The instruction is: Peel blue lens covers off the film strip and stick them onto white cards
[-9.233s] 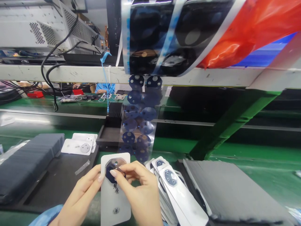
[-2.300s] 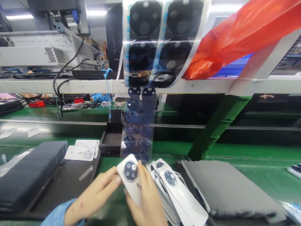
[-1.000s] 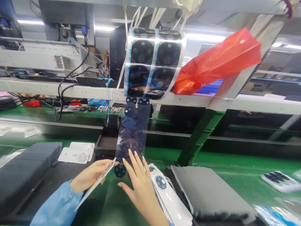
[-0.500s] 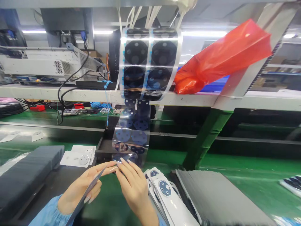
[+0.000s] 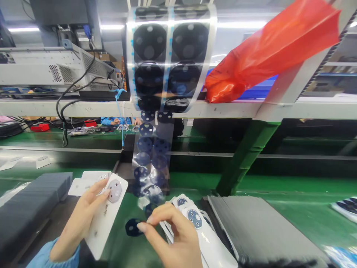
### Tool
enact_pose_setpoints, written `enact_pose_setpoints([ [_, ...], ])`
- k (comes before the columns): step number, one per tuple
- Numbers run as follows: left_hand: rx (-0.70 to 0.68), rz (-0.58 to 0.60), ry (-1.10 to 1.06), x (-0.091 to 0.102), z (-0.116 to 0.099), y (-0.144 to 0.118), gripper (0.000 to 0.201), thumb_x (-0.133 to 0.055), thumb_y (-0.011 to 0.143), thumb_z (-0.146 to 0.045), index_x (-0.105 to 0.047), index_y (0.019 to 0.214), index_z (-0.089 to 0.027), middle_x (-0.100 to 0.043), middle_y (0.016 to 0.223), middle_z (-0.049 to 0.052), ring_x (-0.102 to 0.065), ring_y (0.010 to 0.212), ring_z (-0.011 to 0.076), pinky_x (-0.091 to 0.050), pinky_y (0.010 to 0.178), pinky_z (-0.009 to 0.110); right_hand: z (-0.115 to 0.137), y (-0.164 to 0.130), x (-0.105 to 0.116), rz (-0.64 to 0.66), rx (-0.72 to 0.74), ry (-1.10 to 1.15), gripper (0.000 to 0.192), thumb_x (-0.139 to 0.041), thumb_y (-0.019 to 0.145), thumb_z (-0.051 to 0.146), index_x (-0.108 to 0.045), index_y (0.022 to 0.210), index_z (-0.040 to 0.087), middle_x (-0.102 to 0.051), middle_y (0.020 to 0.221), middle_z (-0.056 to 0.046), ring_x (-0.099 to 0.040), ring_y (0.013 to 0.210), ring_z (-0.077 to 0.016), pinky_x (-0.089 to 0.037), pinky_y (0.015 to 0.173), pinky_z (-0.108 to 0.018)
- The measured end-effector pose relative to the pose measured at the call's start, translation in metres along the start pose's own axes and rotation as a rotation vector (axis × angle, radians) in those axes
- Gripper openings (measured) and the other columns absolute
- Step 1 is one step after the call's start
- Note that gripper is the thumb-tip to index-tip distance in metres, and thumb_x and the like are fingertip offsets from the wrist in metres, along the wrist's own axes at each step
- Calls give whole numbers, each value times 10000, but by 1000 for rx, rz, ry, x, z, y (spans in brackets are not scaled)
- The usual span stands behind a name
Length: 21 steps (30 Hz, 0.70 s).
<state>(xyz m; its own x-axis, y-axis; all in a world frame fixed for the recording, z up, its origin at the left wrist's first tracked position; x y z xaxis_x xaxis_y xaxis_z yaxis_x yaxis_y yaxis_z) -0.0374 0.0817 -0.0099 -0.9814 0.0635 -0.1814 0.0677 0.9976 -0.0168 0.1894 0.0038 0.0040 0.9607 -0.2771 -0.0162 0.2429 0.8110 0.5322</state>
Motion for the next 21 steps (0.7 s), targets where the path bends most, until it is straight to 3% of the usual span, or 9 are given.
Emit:
enact_pose_setpoints([
  [5, 29, 68, -63, -29, 8, -27, 480, -814, 818, -461, -488, 1103, -254, -835, 1009, 77, -783, 762, 228, -603, 637, 284, -7, 4, -10, 39, -307, 78, 232, -843, 766, 381, -667, 717, 238, -684, 778, -3, -651, 720, -168, -553, 674, -267],
  [9, 73, 159, -100, -47, 12, -44, 426, -773, 869, -453, -478, 1097, -245, -832, 1017, 82, -784, 814, 225, -573, 622, 245, -6, 2, -20, -1, -447, 83, 258, -859, 717, 395, -664, 695, 228, -690, 727, 11, -645, 687, -169, -536, 678, -271],
  [21, 109, 236, -116, -50, 10, -59, 477, -728, 899, -502, -438, 1183, -250, -792, 1177, 117, -775, 959, 262, -557, 671, 267, 0, -1, -24, -51, -428, 31, 193, -839, 718, 344, -676, 682, 248, -722, 724, 14, -661, 678, -166, -543, 678, -250],
])
Point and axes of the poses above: each hand's wrist, its own y-axis towards the middle knuckle, its own x-axis out of the back of the hand, z = x × y, the point moved 2 cm from there along y, towards the middle knuckle
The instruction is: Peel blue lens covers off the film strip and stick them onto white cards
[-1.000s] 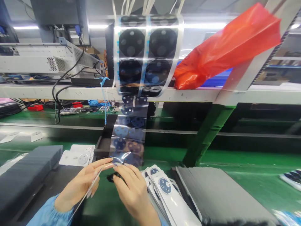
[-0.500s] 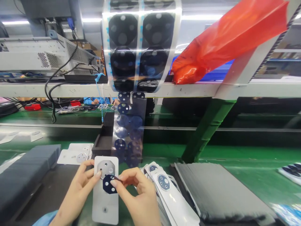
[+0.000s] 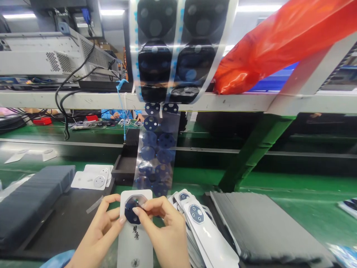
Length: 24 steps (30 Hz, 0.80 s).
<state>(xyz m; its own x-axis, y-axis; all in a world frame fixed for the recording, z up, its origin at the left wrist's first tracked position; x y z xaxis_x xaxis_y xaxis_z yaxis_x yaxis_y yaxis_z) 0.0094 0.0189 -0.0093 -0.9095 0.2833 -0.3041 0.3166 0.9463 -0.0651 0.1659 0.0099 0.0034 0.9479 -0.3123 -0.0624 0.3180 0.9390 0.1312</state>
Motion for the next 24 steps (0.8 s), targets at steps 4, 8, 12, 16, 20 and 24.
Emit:
enact_pose_setpoints([
  [4, 19, 21, -1, 1, 0, -1, 480, -716, 906, -507, -427, 1191, -250, -793, 1174, 126, -773, 973, 274, -553, 674, 276, -1, 0, 1, -2, 2, -2, 191, -834, 724, 348, -676, 685, 248, -721, 723, 10, -673, 693, -171, -554, 665, -243],
  [8, 20, 39, -20, 1, 0, -1, 471, -712, 908, -511, -435, 1186, -252, -799, 1151, 123, -774, 968, 278, -551, 662, 274, -5, 3, 6, 23, 50, -48, 197, -848, 727, 350, -687, 700, 241, -728, 731, -3, -696, 692, -180, -587, 654, -244],
  [12, 18, 41, -20, 2, -1, -2, 474, -717, 904, -513, -437, 1181, -250, -803, 1121, 118, -775, 954, 270, -546, 652, 265, -9, 5, 9, 61, 98, -94, 200, -849, 743, 355, -691, 709, 238, -741, 746, -15, -720, 705, -188, -608, 654, -243],
  [16, 22, 42, -27, 1, -2, -2, 464, -723, 904, -499, -445, 1175, -246, -808, 1078, 109, -777, 934, 266, -550, 661, 271, -9, 4, 9, 49, 105, -94, 198, -851, 746, 349, -692, 707, 238, -743, 742, -13, -722, 697, -185, -612, 652, -237],
  [20, 20, 29, -35, 0, -4, -3, 467, -744, 886, -498, -459, 1157, -247, -806, 1082, 101, -775, 928, 264, -563, 689, 285, -8, 3, 8, 42, 127, -97, 177, -849, 748, 329, -699, 712, 243, -744, 734, -5, -719, 673, -172, -613, 640, -225],
  [24, 26, 31, -17, 0, -4, -4, 480, -737, 884, -517, -447, 1161, -254, -802, 1115, 107, -775, 921, 259, -554, 662, 269, -8, 1, 6, 27, 141, -79, 172, -848, 744, 324, -699, 710, 245, -745, 723, -3, -721, 660, -175, -607, 618, -228],
])
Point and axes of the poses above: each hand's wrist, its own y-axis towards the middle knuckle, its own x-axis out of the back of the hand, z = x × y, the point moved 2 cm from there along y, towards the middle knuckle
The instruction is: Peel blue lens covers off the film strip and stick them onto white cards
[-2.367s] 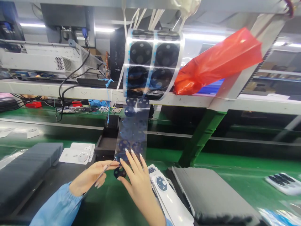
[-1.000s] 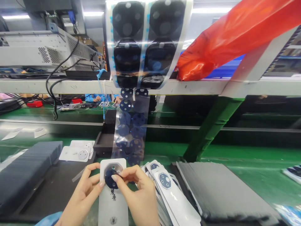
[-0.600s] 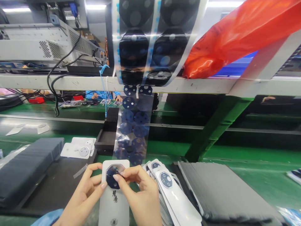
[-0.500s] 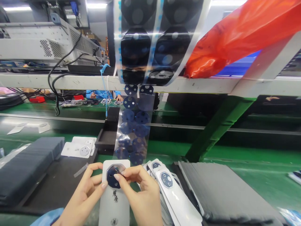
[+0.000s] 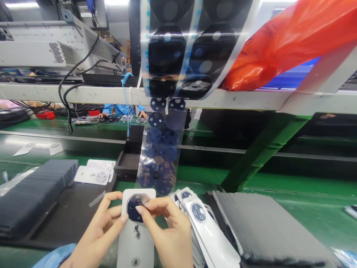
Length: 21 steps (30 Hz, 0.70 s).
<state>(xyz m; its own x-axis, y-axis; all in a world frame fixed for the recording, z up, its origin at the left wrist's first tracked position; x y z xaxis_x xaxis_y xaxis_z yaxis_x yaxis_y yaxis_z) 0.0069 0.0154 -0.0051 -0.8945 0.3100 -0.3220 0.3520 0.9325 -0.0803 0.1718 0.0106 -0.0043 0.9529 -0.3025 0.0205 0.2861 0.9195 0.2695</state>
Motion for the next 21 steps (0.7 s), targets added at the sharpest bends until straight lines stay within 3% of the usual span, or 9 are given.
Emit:
enact_pose_setpoints([
  [10, -23, -26, 75, 2, 4, -2, 501, -689, 902, -560, -433, 1202, -251, -781, 1184, 126, -765, 946, 251, -554, 673, 261, 4, -7, -7, -79, -54, 39, 156, -838, 740, 292, -691, 707, 253, -732, 738, 6, -706, 708, -187, -583, 660, -256],
  [21, -48, -172, 171, -2, -1, 4, 440, -791, 828, -430, -478, 1066, -232, -824, 1013, 102, -774, 712, 199, -584, 559, 219, -4, -12, -14, -89, 149, -77, 122, -761, 842, 271, -663, 773, 251, -725, 767, 1, -722, 740, -197, -569, 665, -276],
])
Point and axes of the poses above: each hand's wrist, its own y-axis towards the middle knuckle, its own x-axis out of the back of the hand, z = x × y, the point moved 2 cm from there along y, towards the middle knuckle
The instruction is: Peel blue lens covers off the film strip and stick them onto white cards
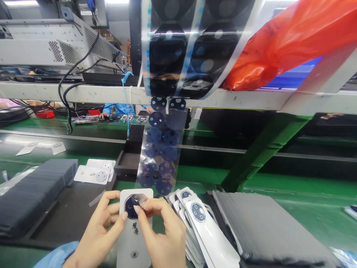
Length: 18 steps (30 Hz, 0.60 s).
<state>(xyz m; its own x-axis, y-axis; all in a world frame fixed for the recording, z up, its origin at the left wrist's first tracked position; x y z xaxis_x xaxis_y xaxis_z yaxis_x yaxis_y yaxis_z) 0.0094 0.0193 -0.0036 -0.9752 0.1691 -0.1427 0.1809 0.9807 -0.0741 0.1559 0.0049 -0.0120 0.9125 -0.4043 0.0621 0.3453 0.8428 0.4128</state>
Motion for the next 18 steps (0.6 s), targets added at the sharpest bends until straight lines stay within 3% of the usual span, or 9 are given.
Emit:
enact_pose_setpoints([
  [5, -31, -6, 20, 0, -1, 2, 406, -779, 836, -408, -473, 1038, -233, -828, 962, 75, -709, 580, 126, -530, 526, 179, 0, -4, -2, 11, 121, -100, 68, -720, 874, 236, -665, 841, 257, -708, 796, 7, -665, 694, -173, -545, 680, -282],
  [9, -62, -4, 47, -1, 0, -1, 401, -749, 861, -437, -470, 1069, -239, -824, 1020, 89, -724, 618, 137, -529, 551, 187, 1, -6, -5, -14, 158, -123, 80, -710, 876, 251, -631, 877, 254, -690, 846, -15, -674, 796, -204, -535, 715, -302],
  [18, -75, 59, 99, -5, 5, -4, 367, -670, 915, -508, -479, 1086, -247, -831, 1035, 112, -789, 814, 222, -576, 668, 242, 2, 5, 1, 73, -144, -76, 194, -744, 782, 298, -552, 798, 269, -598, 799, 23, -597, 797, -204, -506, 743, -307],
])
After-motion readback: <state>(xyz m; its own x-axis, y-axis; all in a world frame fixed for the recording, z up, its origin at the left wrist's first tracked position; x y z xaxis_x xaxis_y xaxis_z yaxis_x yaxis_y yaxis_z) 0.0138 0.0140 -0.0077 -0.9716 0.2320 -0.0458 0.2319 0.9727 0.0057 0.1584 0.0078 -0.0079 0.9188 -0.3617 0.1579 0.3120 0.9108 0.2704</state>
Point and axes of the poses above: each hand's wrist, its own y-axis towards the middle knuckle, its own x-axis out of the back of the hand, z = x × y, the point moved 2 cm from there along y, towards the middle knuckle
